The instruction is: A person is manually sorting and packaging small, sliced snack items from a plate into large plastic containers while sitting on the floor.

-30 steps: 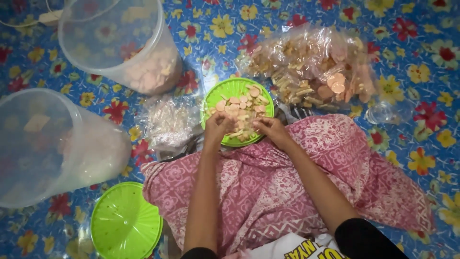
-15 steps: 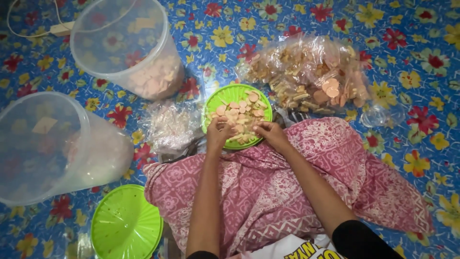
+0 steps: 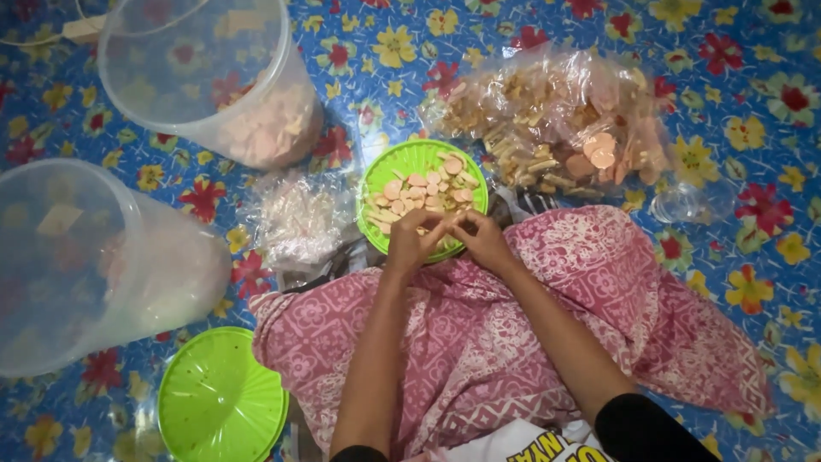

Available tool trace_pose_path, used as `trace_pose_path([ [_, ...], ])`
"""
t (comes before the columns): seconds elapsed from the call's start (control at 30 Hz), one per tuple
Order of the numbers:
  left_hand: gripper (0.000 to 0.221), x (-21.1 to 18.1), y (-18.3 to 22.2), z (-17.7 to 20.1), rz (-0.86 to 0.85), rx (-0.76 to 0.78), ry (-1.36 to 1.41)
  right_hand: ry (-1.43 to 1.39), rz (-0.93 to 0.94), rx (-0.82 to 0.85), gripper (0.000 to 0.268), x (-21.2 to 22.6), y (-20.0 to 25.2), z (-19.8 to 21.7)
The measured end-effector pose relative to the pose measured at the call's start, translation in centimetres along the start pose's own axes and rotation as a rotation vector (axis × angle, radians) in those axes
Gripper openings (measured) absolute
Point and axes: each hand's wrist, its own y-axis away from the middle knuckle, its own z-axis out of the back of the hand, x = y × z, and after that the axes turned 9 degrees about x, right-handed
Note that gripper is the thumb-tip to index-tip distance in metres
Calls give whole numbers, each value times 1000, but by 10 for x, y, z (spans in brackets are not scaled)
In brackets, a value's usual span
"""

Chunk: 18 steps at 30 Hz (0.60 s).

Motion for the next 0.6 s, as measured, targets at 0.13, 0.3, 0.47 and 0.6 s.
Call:
trace_pose_path([
  [0.13, 23, 6, -1, 1, 28, 51, -26, 46, 17, 1, 12, -18, -4, 0],
  [0.3, 14, -12, -5, 10, -23, 54, -66, -5, 86, -4, 16, -20, -7, -3],
  [0.47, 7, -11, -8, 14, 5, 44, -117, -59, 49, -29, 16, -15, -5, -3],
  [0.6, 6, -11, -11, 16, -62, -10, -162, -27, 148, -107, 10, -5, -4, 3],
])
